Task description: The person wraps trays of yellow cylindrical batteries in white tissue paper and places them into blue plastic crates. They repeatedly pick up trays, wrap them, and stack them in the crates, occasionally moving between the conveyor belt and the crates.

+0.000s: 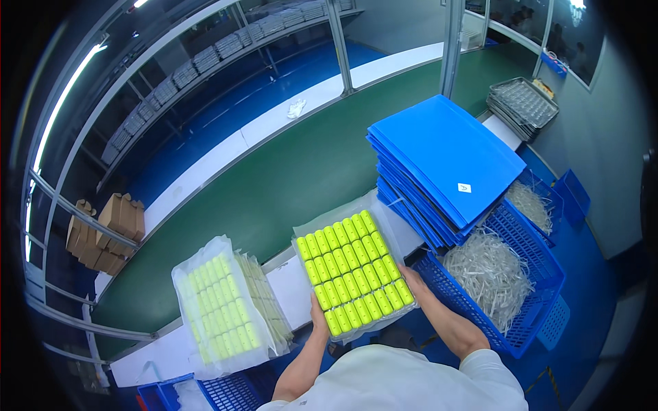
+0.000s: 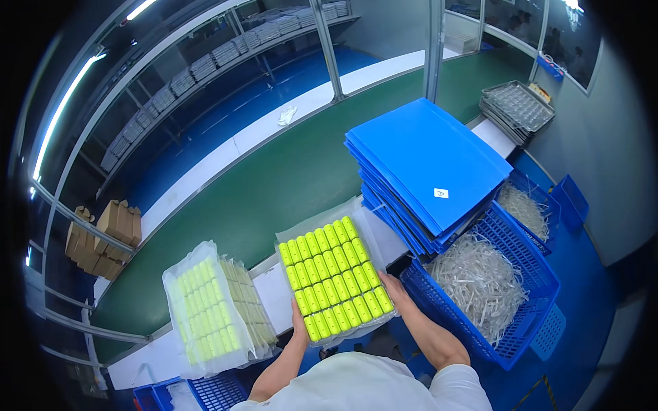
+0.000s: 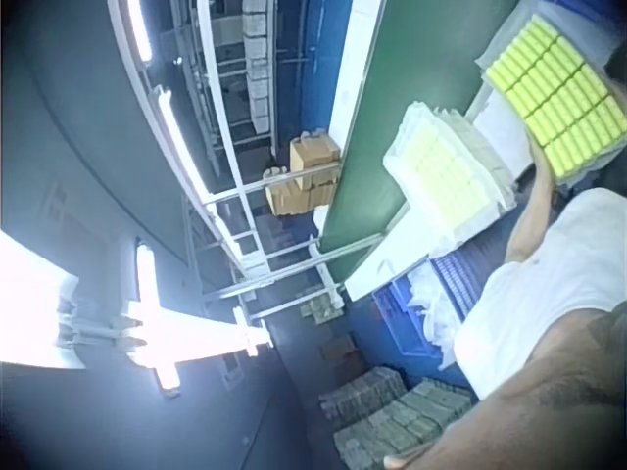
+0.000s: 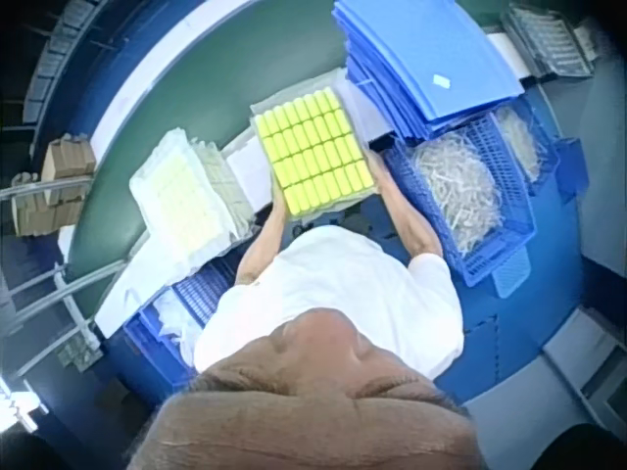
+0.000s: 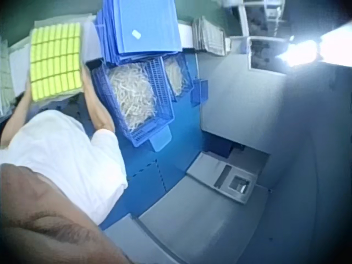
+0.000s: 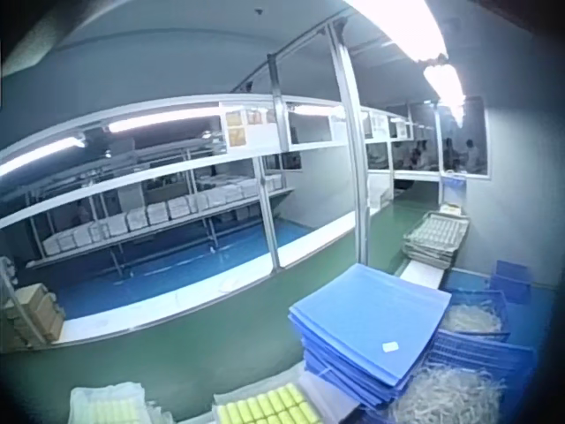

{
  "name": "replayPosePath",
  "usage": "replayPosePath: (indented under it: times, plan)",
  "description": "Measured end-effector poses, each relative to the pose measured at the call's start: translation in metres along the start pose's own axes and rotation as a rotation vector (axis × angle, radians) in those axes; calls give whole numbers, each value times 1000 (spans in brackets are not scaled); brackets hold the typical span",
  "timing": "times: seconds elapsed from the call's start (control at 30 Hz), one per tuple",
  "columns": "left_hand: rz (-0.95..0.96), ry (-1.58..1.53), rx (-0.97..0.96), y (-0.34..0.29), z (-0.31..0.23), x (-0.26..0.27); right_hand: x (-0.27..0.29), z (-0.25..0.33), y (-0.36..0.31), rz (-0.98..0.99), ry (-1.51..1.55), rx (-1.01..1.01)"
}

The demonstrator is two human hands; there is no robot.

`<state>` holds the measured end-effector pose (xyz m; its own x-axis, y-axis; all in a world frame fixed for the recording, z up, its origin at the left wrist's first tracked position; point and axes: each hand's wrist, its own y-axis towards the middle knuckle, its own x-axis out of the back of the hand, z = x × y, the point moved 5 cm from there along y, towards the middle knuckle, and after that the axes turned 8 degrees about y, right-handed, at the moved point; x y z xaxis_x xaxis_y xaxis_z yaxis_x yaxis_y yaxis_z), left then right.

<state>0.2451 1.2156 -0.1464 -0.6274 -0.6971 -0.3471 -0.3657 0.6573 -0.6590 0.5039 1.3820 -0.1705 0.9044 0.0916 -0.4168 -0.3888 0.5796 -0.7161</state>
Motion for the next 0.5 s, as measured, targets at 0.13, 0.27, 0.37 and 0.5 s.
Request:
replayPosePath:
  times: [0.13, 0.27, 0.37, 0.5]
  plan:
    - [-18, 1, 20, 34, -2, -43, 8, 54, 40, 47, -76, 27]
    - [-100, 74, 27, 51, -3, -60, 13, 83, 67, 60, -243, 11]
    - [-199, 193, 110, 59, -2, -59, 11, 100, 69, 67, -428, 116]
    - [-370, 526, 13, 58, -25, -54, 35, 101, 86, 48, -599, 334]
